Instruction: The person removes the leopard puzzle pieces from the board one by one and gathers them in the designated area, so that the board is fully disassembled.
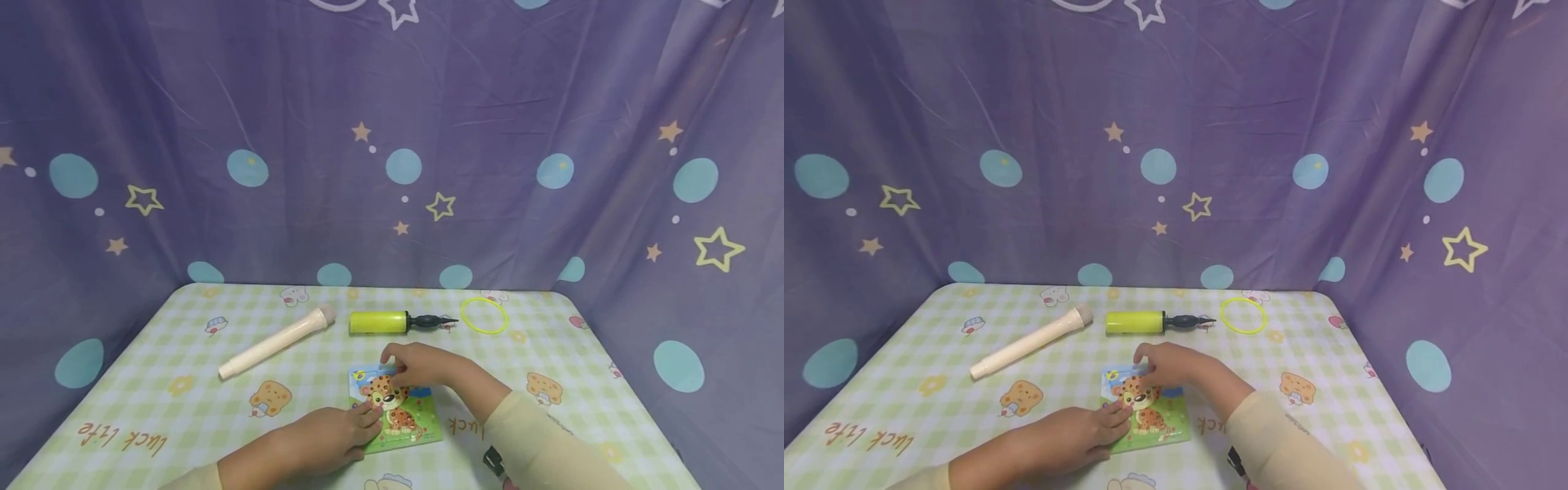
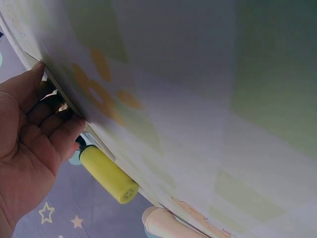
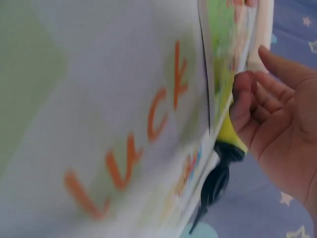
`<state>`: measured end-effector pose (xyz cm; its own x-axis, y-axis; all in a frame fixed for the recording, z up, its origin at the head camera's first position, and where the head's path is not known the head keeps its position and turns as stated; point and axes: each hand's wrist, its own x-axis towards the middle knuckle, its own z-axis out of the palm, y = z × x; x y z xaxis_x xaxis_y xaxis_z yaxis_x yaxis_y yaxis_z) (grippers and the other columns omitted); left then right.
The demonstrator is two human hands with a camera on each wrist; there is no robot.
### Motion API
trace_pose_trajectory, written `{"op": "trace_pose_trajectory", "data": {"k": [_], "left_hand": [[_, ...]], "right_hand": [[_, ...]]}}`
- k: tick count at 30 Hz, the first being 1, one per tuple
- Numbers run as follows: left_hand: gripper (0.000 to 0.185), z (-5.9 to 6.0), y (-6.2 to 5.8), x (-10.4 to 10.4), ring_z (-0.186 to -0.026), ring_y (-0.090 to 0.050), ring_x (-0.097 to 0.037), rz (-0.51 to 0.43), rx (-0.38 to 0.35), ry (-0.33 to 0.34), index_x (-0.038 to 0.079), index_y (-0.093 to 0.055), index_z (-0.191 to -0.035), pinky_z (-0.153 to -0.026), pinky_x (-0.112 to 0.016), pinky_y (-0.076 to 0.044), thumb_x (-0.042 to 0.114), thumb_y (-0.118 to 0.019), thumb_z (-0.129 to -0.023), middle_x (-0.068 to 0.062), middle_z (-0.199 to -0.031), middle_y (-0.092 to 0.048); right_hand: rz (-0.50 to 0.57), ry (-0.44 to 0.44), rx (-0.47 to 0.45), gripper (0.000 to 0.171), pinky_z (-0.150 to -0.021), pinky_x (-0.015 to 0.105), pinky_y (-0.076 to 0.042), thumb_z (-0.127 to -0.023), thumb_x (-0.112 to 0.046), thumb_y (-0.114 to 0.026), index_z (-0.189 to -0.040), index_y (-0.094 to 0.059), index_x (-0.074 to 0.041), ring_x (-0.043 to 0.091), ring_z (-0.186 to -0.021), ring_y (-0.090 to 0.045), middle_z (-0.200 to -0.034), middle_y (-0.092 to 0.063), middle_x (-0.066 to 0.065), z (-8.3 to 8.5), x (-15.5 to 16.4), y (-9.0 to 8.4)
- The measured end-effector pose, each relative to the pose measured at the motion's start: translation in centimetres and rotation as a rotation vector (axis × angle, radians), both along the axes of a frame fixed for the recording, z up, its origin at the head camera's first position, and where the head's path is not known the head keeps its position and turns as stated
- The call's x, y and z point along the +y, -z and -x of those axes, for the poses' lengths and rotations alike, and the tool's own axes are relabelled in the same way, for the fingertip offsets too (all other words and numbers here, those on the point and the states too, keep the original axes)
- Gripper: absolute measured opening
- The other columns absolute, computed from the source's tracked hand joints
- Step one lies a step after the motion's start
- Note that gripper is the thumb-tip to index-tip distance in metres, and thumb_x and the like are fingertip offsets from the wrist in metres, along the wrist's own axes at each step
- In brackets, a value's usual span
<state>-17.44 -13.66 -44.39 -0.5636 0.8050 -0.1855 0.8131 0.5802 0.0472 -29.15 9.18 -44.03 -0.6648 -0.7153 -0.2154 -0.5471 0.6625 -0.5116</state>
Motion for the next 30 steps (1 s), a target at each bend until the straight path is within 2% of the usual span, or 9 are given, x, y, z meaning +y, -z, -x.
{"op": "trace_pose_trajectory", "data": {"k": [5, 11, 17, 24, 30], "left_hand": [[0.054, -0.1, 0.1, 0.0, -0.143, -0.039, -0.021, -0.016, -0.007, 0.005, 0.016, -0.049, -0.146, -0.097, -0.028, -0.052, 0.038, -0.058, -0.097, -0.004, -0.155, -0.041], [0.054, -0.1, -0.1, 0.0, -0.143, -0.039, -0.021, -0.014, -0.016, -0.005, 0.017, -0.048, -0.146, -0.096, -0.028, -0.052, 0.039, -0.058, -0.097, -0.003, -0.155, -0.041], [0.053, -0.2, -0.2, 0.0, -0.142, -0.04, -0.021, -0.015, -0.008, -0.007, 0.017, -0.049, -0.146, -0.095, -0.027, -0.053, 0.036, -0.058, -0.097, -0.004, -0.155, -0.041], [0.053, -0.2, 0.0, -0.1, -0.142, -0.041, -0.021, -0.014, 0.002, -0.003, 0.016, -0.049, -0.146, -0.094, -0.026, -0.053, 0.036, -0.058, -0.098, -0.004, -0.155, -0.041], [0.053, -0.2, 0.0, -0.1, -0.143, -0.039, -0.021, -0.01, -0.006, -0.012, 0.017, -0.048, -0.146, -0.094, -0.026, -0.052, 0.037, -0.058, -0.098, -0.003, -0.155, -0.04]], "right_hand": [[-0.016, -0.032, -0.063, 0.037, -0.064, 0.025, -0.049, -0.091, -0.029, -0.072, -0.125, -0.058, -0.033, 0.007, -0.066, -0.058, -0.08, -0.063, -0.01, -0.3, -1.1, 1.1], [-0.015, -0.028, -0.034, 0.034, -0.065, 0.025, -0.047, -0.089, -0.028, -0.073, -0.119, -0.06, -0.037, 0.007, -0.065, -0.053, -0.078, -0.059, -0.009, -0.1, -1.5, 1.6], [-0.03, -0.025, 0.004, 0.033, -0.068, 0.025, -0.047, -0.09, -0.028, -0.072, -0.119, -0.059, -0.035, 0.006, -0.072, -0.054, -0.087, -0.057, -0.009, -0.3, -1.7, 1.5], [-0.042, 0.021, 0.025, 0.031, -0.067, 0.025, -0.045, -0.09, -0.032, -0.072, -0.115, -0.058, -0.042, 0.01, -0.077, -0.051, -0.101, -0.041, -0.004, -0.7, -1.7, 1.5], [-0.025, 0.032, 0.025, 0.03, -0.067, 0.025, -0.046, -0.09, -0.031, -0.072, -0.113, -0.059, -0.042, 0.008, -0.079, -0.051, -0.113, -0.036, -0.004, -0.9, -1.7, 1.5]]}}
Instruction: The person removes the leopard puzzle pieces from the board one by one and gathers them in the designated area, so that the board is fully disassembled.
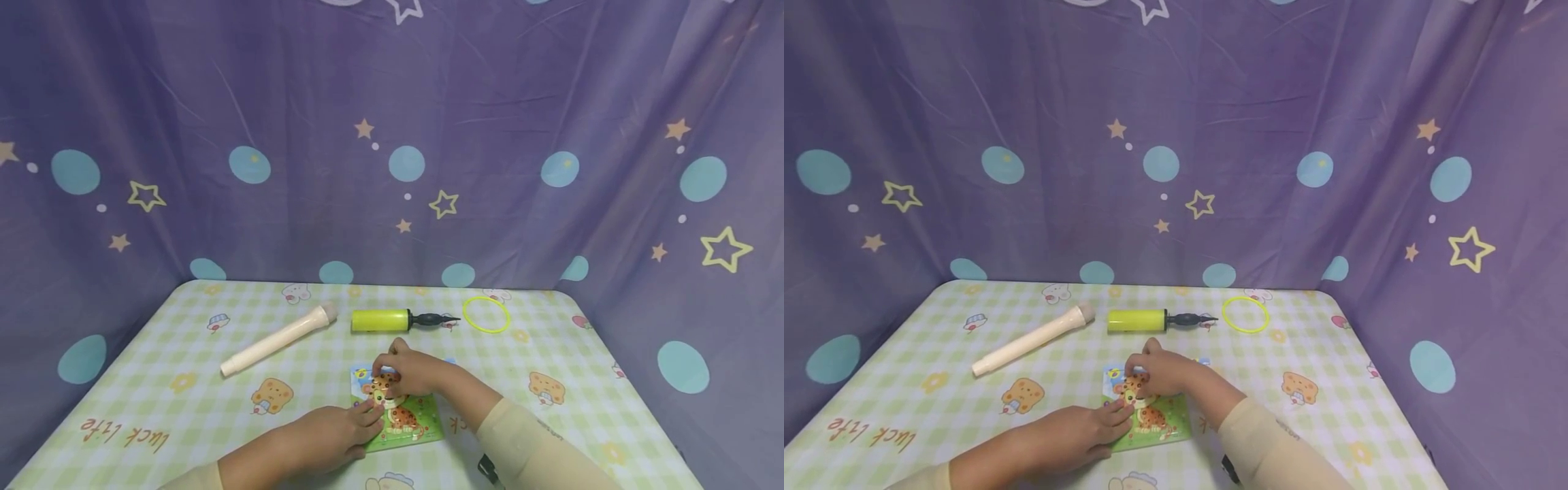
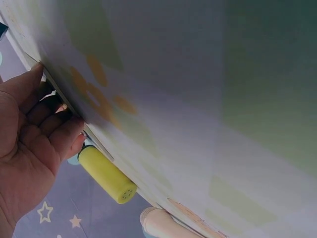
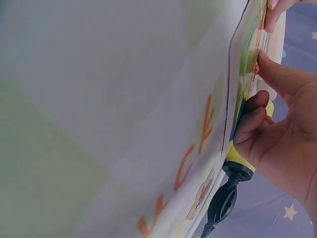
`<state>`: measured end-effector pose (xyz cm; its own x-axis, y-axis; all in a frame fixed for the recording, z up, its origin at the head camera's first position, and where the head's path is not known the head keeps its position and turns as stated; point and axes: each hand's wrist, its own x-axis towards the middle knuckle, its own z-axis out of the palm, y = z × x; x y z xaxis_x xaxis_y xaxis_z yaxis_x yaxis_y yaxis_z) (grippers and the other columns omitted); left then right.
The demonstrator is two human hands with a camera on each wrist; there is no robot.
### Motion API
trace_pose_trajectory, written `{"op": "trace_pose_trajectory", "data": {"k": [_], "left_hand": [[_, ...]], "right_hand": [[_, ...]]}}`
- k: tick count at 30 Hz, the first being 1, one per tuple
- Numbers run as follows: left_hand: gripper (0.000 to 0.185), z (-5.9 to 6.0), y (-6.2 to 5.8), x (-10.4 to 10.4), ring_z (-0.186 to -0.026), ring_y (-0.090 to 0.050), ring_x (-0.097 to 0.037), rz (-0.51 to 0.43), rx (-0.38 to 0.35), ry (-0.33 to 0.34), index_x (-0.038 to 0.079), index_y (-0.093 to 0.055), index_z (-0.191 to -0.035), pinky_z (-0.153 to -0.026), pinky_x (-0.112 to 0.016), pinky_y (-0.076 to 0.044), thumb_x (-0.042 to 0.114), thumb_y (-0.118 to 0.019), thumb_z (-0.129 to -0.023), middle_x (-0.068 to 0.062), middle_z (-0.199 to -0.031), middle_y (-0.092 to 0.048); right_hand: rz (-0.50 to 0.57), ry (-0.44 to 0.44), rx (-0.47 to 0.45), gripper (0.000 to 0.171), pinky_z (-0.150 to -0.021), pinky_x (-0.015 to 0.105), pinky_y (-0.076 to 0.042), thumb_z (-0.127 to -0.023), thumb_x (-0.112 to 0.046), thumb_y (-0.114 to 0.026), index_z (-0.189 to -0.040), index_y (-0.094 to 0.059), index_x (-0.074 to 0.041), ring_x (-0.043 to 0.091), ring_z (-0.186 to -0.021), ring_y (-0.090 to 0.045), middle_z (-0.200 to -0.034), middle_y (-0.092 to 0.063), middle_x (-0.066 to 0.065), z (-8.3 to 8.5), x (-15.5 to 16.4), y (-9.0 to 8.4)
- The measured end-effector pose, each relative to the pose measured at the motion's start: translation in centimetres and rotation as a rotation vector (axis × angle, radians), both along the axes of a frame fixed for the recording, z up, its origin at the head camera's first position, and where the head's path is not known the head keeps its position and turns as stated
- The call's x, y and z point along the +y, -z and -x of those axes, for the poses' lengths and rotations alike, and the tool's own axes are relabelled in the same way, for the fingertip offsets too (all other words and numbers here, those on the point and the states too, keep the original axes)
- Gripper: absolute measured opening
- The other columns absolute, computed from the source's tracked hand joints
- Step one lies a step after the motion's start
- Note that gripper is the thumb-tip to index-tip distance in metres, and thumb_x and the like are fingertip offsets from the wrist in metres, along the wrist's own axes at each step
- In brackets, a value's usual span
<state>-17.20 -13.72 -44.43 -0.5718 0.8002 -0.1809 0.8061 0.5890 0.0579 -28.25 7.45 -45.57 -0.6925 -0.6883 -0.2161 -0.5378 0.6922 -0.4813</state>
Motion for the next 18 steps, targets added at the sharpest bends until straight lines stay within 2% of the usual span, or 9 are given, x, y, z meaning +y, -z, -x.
{"op": "trace_pose_trajectory", "data": {"k": [12, 15, 18], "left_hand": [[0.053, 0.14, -0.11, 0.09, -0.143, -0.039, -0.021, 0.003, -0.004, 0.004, 0.018, -0.048, -0.146, -0.095, -0.027, -0.053, 0.038, -0.057, -0.098, -0.003, -0.155, -0.04], [0.053, 0.11, -0.17, 0.11, -0.143, -0.039, -0.021, 0.004, -0.004, 0.003, 0.018, -0.049, -0.146, -0.096, -0.028, -0.052, 0.038, -0.057, -0.098, -0.003, -0.155, -0.04], [0.053, 0.08, -0.21, 0.12, -0.143, -0.038, -0.021, 0.008, -0.007, -0.001, 0.018, -0.048, -0.146, -0.097, -0.028, -0.052, 0.038, -0.056, -0.098, -0.003, -0.155, -0.04]], "right_hand": [[-0.032, -0.032, 0.037, 0.03, -0.067, 0.026, -0.046, -0.091, -0.033, -0.071, -0.115, -0.056, -0.042, 0.008, -0.077, -0.051, -0.113, -0.043, -0.008, 0.02, 0.03, -0.22], [-0.029, -0.027, 0.044, 0.036, -0.069, 0.026, -0.046, -0.09, -0.032, -0.072, -0.12, -0.054, -0.038, 0.008, -0.077, -0.051, -0.114, -0.043, -0.008, -0.02, -0.02, -0.33], [-0.013, -0.02, 0.052, 0.043, -0.077, 0.028, -0.049, -0.089, -0.032, -0.073, -0.127, -0.053, -0.031, 0.006, -0.083, -0.054, -0.117, -0.045, -0.008, -0.06, 0.0, -0.42]]}}
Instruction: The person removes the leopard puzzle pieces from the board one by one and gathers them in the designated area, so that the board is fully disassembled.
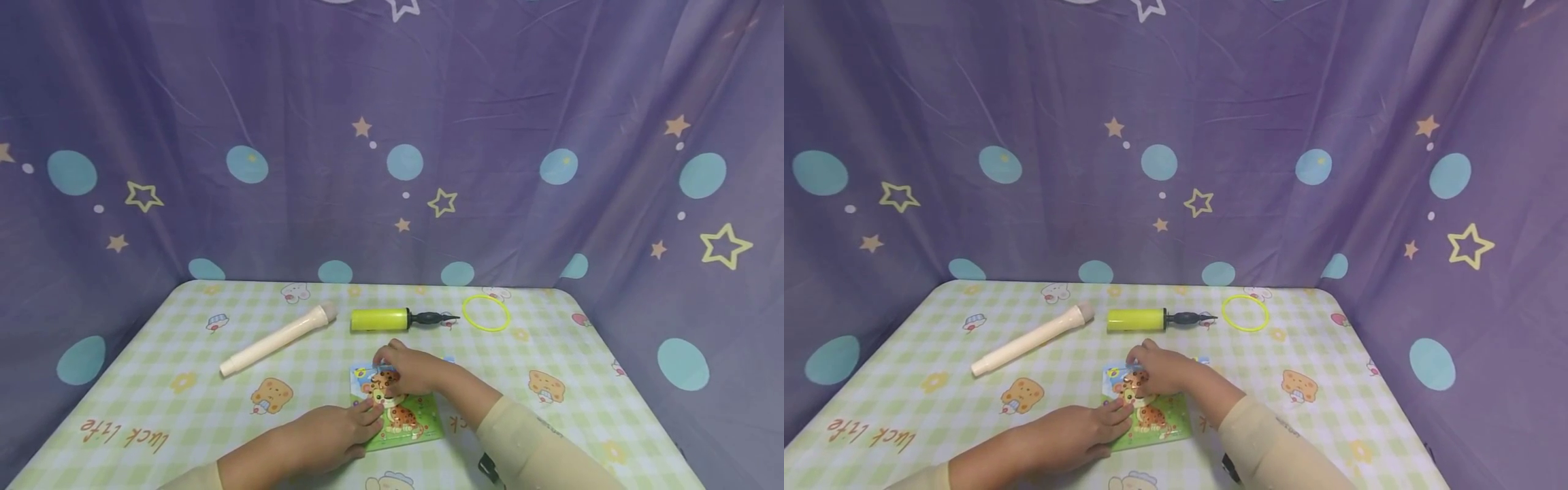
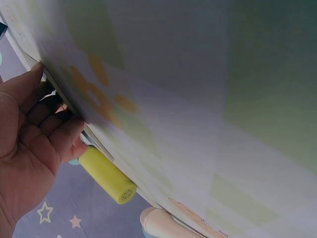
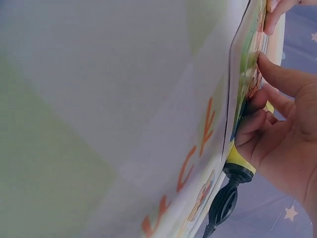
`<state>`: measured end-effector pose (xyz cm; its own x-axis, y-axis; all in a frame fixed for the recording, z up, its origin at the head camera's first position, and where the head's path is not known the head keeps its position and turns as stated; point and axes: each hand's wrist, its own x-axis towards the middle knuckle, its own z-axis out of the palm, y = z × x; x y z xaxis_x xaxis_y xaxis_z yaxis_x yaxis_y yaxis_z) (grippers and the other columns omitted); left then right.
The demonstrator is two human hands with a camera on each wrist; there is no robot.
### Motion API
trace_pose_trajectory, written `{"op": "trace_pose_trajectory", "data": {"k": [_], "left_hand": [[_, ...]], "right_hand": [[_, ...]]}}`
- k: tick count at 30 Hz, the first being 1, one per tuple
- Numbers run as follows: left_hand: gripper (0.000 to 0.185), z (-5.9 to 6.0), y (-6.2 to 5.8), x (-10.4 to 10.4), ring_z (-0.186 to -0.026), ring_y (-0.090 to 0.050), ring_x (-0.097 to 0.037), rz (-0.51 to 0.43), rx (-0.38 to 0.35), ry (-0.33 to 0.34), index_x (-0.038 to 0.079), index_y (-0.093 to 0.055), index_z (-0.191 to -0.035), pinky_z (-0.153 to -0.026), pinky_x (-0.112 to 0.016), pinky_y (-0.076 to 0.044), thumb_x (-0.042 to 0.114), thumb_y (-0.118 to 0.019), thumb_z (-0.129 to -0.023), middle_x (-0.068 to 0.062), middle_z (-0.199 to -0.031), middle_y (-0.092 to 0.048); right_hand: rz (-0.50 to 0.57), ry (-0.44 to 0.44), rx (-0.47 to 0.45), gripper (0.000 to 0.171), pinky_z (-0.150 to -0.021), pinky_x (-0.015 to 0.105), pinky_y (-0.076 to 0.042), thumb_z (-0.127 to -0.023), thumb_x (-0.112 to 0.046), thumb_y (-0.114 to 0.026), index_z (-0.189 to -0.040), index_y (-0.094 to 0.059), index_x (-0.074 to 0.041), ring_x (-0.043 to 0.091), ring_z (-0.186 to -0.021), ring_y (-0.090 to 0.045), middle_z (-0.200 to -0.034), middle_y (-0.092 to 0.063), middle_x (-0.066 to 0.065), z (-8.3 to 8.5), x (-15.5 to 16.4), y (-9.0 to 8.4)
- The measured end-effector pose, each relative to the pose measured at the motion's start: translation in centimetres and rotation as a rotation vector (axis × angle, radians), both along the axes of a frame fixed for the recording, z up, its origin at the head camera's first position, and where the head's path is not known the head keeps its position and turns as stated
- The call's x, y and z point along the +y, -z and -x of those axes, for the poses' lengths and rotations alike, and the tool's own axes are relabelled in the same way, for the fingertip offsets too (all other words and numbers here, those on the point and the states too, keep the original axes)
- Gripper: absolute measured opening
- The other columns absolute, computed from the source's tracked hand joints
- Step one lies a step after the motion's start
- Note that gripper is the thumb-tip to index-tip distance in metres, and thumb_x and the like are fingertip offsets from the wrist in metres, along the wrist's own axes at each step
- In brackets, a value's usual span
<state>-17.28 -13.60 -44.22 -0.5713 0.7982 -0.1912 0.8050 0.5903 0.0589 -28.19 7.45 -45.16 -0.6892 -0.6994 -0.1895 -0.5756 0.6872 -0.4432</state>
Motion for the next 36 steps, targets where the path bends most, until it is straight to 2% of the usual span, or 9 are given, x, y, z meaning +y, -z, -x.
{"op": "trace_pose_trajectory", "data": {"k": [4, 8, 13, 16, 22, 25, 28, 32, 36], "left_hand": [[0.052, -0.1, 0.1, 0.0, -0.143, -0.039, -0.022, -0.001, 0.002, 0.0, 0.017, -0.049, -0.146, -0.097, -0.028, -0.052, 0.036, -0.057, -0.098, -0.004, -0.155, -0.04], [0.052, -0.1, 0.1, 0.0, -0.143, -0.038, -0.022, 0.002, -0.004, -0.008, 0.017, -0.048, -0.147, -0.096, -0.028, -0.052, 0.036, -0.057, -0.098, -0.003, -0.156, -0.04], [0.053, -0.1, 0.2, 0.1, -0.144, -0.036, -0.019, 0.017, -0.021, -0.025, 0.019, -0.047, -0.147, -0.098, -0.027, -0.051, 0.037, -0.057, -0.099, -0.001, -0.157, -0.038], [0.053, -0.1, 0.3, 0.1, -0.144, -0.037, -0.021, 0.007, -0.012, -0.011, 0.018, -0.047, -0.147, -0.097, -0.027, -0.051, 0.037, -0.057, -0.099, -0.003, -0.156, -0.039], [0.053, -0.1, 0.2, 0.1, -0.145, -0.035, -0.022, 0.003, -0.02, -0.011, 0.017, -0.046, -0.148, -0.097, -0.028, -0.051, 0.036, -0.056, -0.099, -0.004, -0.157, -0.038], [0.054, 0.0, 0.1, 0.1, -0.145, -0.034, -0.021, 0.015, -0.04, -0.025, 0.018, -0.046, -0.148, -0.098, -0.028, -0.051, 0.037, -0.056, -0.099, -0.002, -0.157, -0.037], [0.054, 0.0, 0.0, 0.1, -0.146, -0.034, -0.02, 0.015, -0.053, -0.037, 0.018, -0.046, -0.148, -0.099, -0.028, -0.05, 0.037, -0.057, -0.099, -0.002, -0.157, -0.037], [0.054, 0.0, 0.1, 0.1, -0.145, -0.035, -0.022, 0.001, -0.048, -0.034, 0.017, -0.046, -0.148, -0.099, -0.03, -0.051, 0.036, -0.057, -0.098, -0.003, -0.157, -0.038], [0.053, 0.0, 0.2, 0.1, -0.145, -0.035, -0.022, -0.004, -0.048, -0.035, 0.017, -0.047, -0.147, -0.1, -0.03, -0.05, 0.035, -0.057, -0.099, -0.003, -0.157, -0.038]], "right_hand": [[0.044, 0.015, -0.02, 0.041, -0.088, 0.029, -0.05, -0.09, -0.029, -0.073, -0.127, -0.056, -0.029, 0.005, -0.096, -0.055, -0.119, -0.047, -0.007, 0.1, 0.3, 0.0], [0.068, 0.024, -0.039, 0.036, -0.086, 0.029, -0.05, -0.091, -0.022, -0.071, -0.121, -0.055, -0.035, 0.007, -0.097, -0.057, -0.118, -0.052, -0.004, 0.3, 0.5, 0.1], [-0.034, 0.046, 0.071, 0.037, -0.085, 0.03, -0.052, -0.091, -0.03, -0.072, -0.124, -0.055, -0.029, 0.006, -0.094, -0.059, -0.114, -0.056, -0.007, 0.4, 0.3, 0.3], [-0.087, 0.08, 0.115, 0.033, -0.08, 0.029, -0.051, -0.088, -0.038, -0.073, -0.115, -0.057, -0.025, 0.005, -0.088, -0.058, -0.103, -0.056, -0.011, 0.5, 0.2, 0.1], [0.021, 0.081, -0.01, 0.017, -0.063, 0.027, -0.043, -0.094, -0.036, -0.065, -0.101, -0.053, -0.027, 0.008, -0.069, -0.052, -0.082, -0.057, -0.01, 0.9, 1.2, -0.3], [0.103, 0.05, -0.091, 0.009, -0.06, 0.026, -0.044, -0.099, -0.033, -0.057, -0.1, -0.053, -0.024, 0.011, -0.065, -0.054, -0.079, -0.059, -0.004, 1.1, 1.9, -0.7], [0.164, 0.042, -0.123, 0.011, -0.059, 0.026, -0.045, -0.101, -0.031, -0.054, -0.098, -0.054, -0.02, 0.013, -0.062, -0.055, -0.076, -0.059, 0.0, 1.5, 2.8, -1.2], [0.197, 0.065, -0.116, 0.015, -0.056, 0.028, -0.046, -0.1, -0.031, -0.056, -0.108, -0.059, -0.019, 0.019, -0.062, -0.057, -0.073, -0.059, -0.001, 2.2, 4.1, -1.9], [0.206, 0.102, -0.149, 0.029, -0.057, 0.032, -0.051, -0.098, -0.029, -0.06, -0.125, -0.057, -0.018, 0.026, -0.064, -0.062, -0.076, -0.062, 0.002, 2.7, 5.7, -2.6]]}}
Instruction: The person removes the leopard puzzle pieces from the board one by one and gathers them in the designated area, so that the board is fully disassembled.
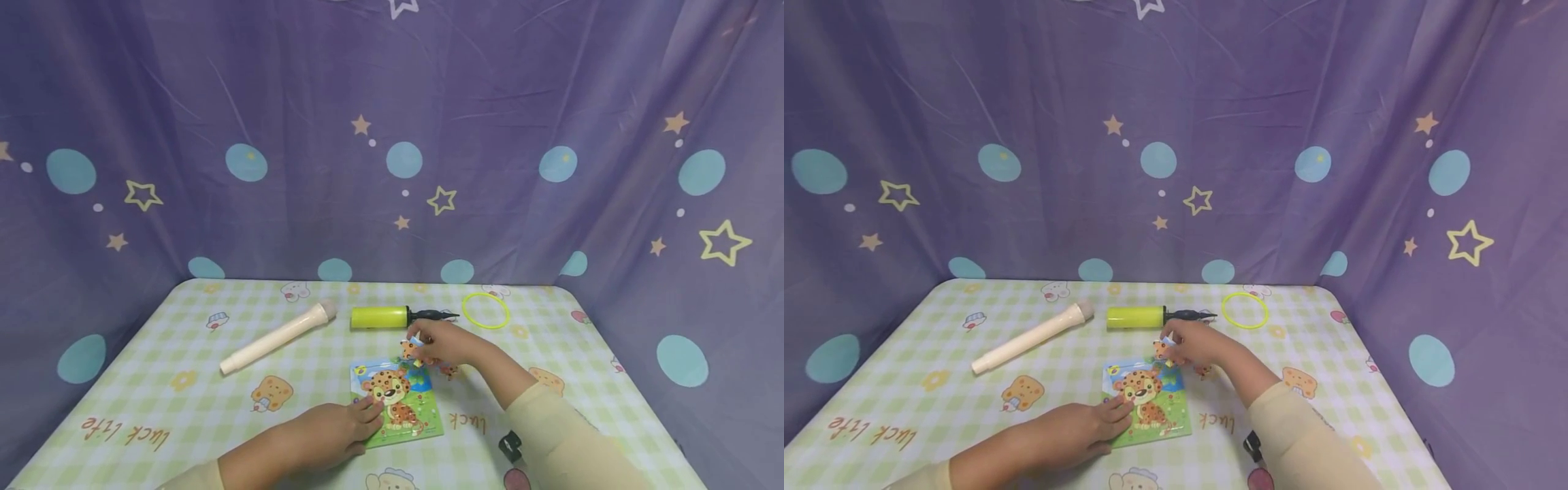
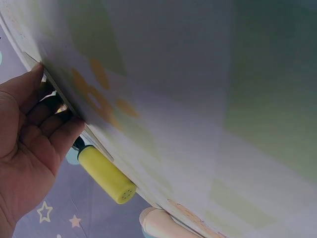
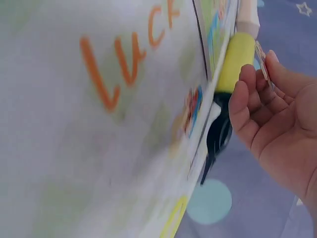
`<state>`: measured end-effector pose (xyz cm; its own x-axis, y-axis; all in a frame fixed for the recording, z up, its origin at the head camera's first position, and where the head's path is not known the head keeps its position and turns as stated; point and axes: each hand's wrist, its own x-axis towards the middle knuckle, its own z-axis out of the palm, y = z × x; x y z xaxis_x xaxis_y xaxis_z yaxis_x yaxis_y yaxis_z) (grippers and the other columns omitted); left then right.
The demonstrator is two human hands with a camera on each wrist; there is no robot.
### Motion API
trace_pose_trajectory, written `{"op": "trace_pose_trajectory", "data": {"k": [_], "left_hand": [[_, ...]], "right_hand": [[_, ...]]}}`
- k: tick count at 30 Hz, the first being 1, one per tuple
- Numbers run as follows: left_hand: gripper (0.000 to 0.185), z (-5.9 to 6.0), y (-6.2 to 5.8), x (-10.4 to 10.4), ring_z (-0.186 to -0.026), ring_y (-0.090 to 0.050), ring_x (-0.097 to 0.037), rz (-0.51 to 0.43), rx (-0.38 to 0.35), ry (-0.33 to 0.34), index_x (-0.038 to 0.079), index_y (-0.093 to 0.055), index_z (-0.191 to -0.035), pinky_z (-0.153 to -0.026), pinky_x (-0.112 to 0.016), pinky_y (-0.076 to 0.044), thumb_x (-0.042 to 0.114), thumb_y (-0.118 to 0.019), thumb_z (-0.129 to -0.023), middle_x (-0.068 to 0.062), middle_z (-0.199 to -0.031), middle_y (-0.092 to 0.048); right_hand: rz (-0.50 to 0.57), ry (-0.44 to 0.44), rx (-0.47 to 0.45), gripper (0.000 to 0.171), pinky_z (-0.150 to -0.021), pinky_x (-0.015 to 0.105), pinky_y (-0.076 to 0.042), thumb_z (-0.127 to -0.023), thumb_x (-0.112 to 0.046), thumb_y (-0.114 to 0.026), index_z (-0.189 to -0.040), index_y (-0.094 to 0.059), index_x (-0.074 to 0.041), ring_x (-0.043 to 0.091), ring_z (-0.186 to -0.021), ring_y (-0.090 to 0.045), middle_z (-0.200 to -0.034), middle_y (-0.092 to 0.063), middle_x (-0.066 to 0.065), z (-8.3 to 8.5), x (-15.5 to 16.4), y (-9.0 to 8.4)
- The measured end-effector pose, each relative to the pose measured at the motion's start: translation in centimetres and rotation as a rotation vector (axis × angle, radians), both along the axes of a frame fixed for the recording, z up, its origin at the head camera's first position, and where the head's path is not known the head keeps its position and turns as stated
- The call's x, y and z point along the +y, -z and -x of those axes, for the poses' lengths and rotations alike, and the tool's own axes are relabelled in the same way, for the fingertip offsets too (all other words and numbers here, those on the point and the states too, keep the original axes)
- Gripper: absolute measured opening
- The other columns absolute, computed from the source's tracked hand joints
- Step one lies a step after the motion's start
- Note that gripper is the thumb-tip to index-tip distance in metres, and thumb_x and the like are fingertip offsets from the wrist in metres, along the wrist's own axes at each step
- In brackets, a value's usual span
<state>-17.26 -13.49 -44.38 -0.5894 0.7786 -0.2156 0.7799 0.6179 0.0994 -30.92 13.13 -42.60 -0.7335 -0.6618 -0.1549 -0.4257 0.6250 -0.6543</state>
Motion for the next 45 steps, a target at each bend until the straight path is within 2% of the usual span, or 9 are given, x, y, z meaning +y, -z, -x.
{"op": "trace_pose_trajectory", "data": {"k": [7, 13, 17, 20, 25, 32, 40, 45], "left_hand": [[0.053, -0.1, -0.1, -0.1, -0.145, -0.035, -0.022, -0.004, 0.008, 0.011, 0.016, -0.045, -0.148, -0.102, -0.03, -0.048, 0.034, -0.056, -0.099, -0.004, -0.157, -0.038], [0.053, -0.1, 0.0, -0.2, -0.145, -0.035, -0.022, 0.006, 0.027, 0.021, 0.016, -0.045, -0.149, -0.103, -0.029, -0.048, 0.035, -0.055, -0.1, -0.004, -0.157, -0.037], [0.054, -0.1, 0.0, -0.1, -0.145, -0.034, -0.021, 0.007, 0.027, 0.019, 0.017, -0.045, -0.149, -0.104, -0.03, -0.047, 0.035, -0.055, -0.1, -0.003, -0.157, -0.037], [0.054, -0.2, -0.1, -0.1, -0.145, -0.034, -0.021, 0.011, 0.02, 0.01, 0.017, -0.045, -0.149, -0.104, -0.03, -0.047, 0.035, -0.055, -0.099, -0.002, -0.157, -0.037], [0.054, -0.3, -0.3, 0.0, -0.145, -0.035, -0.021, 0.015, 0.024, 0.008, 0.017, -0.045, -0.148, -0.104, -0.03, -0.047, 0.035, -0.056, -0.099, -0.003, -0.157, -0.037], [0.054, -0.3, -0.4, 0.0, -0.145, -0.034, -0.021, 0.017, 0.015, -0.005, 0.018, -0.045, -0.148, -0.104, -0.03, -0.047, 0.036, -0.056, -0.099, -0.002, -0.157, -0.037], [0.054, -0.4, -0.2, -0.1, -0.144, -0.036, -0.023, -0.009, 0.039, 0.023, 0.015, -0.046, -0.148, -0.104, -0.032, -0.047, 0.035, -0.056, -0.099, -0.005, -0.156, -0.038], [0.053, -0.4, -0.1, -0.2, -0.144, -0.037, -0.024, -0.029, 0.032, 0.018, 0.015, -0.046, -0.148, -0.104, -0.033, -0.048, 0.034, -0.056, -0.099, -0.005, -0.156, -0.038]], "right_hand": [[-0.035, 0.037, -0.049, 0.025, -0.057, 0.032, -0.046, -0.102, -0.026, -0.055, -0.125, -0.063, -0.022, 0.017, -0.056, -0.05, -0.076, -0.062, 0.008, 0.7, 3.0, 0.0], [-0.055, 0.032, -0.043, 0.026, -0.064, 0.036, -0.049, -0.1, -0.019, -0.058, -0.124, -0.064, -0.014, 0.021, -0.063, -0.056, -0.075, -0.062, 0.003, 1.0, 5.3, 0.0], [-0.053, 0.035, -0.061, 0.018, -0.066, 0.036, -0.05, -0.097, -0.015, -0.063, -0.114, -0.065, -0.01, 0.022, -0.061, -0.056, -0.068, -0.059, 0.002, 1.4, 7.0, 0.3], [-0.051, 0.052, -0.072, 0.013, -0.064, 0.033, -0.047, -0.095, -0.015, -0.065, -0.107, -0.064, -0.009, 0.021, -0.059, -0.054, -0.064, -0.057, 0.0, 1.7, 7.9, 0.7], [-0.059, 0.086, -0.101, 0.011, -0.061, 0.032, -0.046, -0.095, -0.015, -0.065, -0.105, -0.065, -0.011, 0.023, -0.059, -0.053, -0.063, -0.057, 0.001, 2.0, 9.2, 1.2], [-0.095, 0.139, -0.111, 0.011, -0.059, 0.03, -0.043, -0.093, -0.014, -0.068, -0.103, -0.066, -0.012, 0.017, -0.058, -0.049, -0.066, -0.057, 0.002, 1.9, 9.8, 1.5], [-0.164, 0.2, -0.034, 0.008, -0.068, 0.032, -0.048, -0.091, -0.016, -0.07, -0.098, -0.065, -0.015, 0.015, -0.072, -0.058, -0.082, -0.064, 0.0, 1.5, 9.3, 2.0], [-0.255, 0.206, 0.088, 0.008, -0.074, 0.035, -0.047, -0.09, -0.021, -0.072, -0.093, -0.064, -0.019, 0.015, -0.081, -0.054, -0.092, -0.057, -0.001, 1.3, 8.9, 2.3]]}}
